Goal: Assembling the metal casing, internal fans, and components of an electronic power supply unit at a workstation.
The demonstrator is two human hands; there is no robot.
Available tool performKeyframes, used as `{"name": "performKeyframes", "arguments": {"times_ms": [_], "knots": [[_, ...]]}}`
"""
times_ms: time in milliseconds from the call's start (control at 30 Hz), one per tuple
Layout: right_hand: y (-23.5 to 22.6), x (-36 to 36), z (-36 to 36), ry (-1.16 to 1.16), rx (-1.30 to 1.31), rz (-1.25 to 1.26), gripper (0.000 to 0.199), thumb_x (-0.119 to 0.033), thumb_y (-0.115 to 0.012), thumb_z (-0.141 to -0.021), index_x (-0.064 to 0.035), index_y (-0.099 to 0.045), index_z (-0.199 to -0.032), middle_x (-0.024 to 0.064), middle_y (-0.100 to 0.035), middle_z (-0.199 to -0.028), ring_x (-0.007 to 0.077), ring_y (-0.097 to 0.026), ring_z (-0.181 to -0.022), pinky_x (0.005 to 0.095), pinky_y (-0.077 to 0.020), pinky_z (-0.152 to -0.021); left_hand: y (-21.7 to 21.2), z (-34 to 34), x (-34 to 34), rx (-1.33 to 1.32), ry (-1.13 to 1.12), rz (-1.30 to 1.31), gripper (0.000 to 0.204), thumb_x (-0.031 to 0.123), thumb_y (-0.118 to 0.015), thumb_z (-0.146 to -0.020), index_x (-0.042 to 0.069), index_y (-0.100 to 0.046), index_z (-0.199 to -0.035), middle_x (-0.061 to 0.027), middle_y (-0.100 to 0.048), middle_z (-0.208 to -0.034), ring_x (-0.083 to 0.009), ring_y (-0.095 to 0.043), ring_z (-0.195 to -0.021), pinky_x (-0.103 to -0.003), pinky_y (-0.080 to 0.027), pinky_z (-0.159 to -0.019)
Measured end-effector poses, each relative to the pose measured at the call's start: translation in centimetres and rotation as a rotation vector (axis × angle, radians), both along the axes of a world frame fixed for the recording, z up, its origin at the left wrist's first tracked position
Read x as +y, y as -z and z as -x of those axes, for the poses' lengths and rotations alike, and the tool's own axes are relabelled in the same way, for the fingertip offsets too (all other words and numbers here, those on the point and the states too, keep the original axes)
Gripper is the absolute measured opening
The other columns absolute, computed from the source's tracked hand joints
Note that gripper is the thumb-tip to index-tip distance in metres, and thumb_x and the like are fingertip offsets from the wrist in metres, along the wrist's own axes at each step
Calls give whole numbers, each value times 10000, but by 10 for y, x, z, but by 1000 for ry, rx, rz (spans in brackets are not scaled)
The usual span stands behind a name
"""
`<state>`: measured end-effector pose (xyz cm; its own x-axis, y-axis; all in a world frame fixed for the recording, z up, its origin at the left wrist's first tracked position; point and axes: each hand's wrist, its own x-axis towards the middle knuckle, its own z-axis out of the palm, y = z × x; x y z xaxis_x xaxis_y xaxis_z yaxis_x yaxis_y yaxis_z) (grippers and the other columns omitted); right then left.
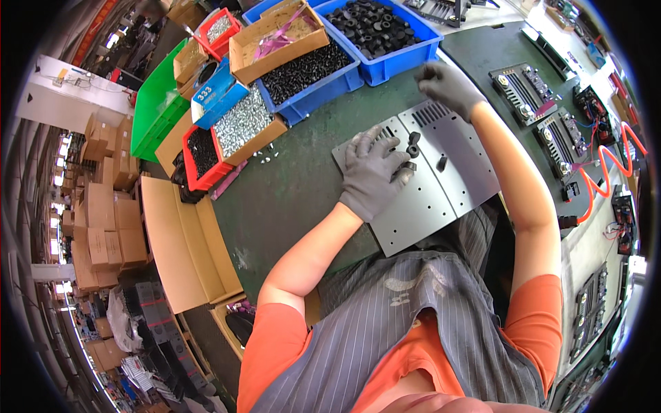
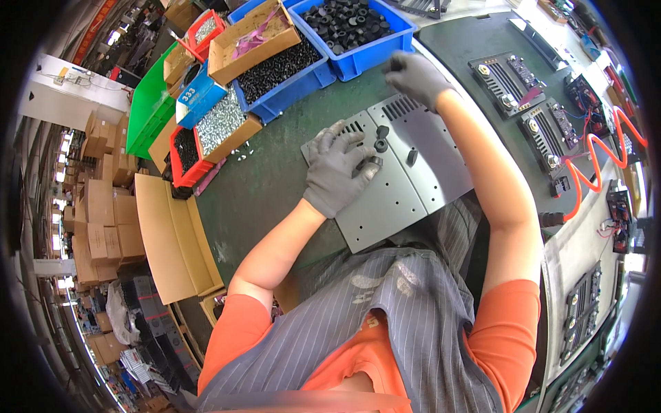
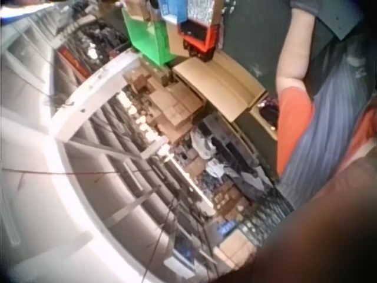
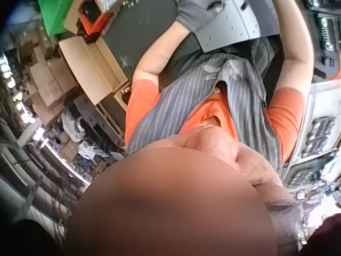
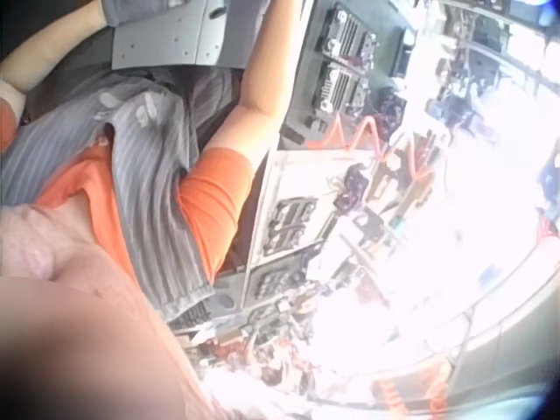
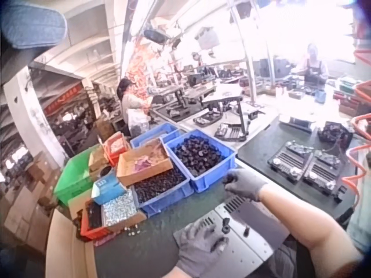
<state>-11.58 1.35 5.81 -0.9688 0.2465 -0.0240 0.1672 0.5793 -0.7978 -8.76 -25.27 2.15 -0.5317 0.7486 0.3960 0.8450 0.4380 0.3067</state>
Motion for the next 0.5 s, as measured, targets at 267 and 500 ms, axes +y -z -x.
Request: {"name": "performKeyframes", "arguments": {"times_ms": [267,500], "knots": [[-6,-28,-17,-289,59,-231,317,-346,-695,-878,-74,-706,-1039,192,-702,-1001,362,-676,-902,432,-526,-817,-1,-23,12,155,69,86,389,471,-680,-813,223,-699,-1112,-61,-537,-1369,-363,-325,-1399,-543,-177,-1163],[16,-26,-87,-194,96,-165,204,-189,-667,-833,-66,-742,-978,146,-680,-989,346,-629,-987,420,-488,-887,-29,1,-45,204,-71,53,446,438,-677,-795,215,-681,-1182,-52,-542,-1335,-318,-437,-1242,-527,-341,-1042]]}}
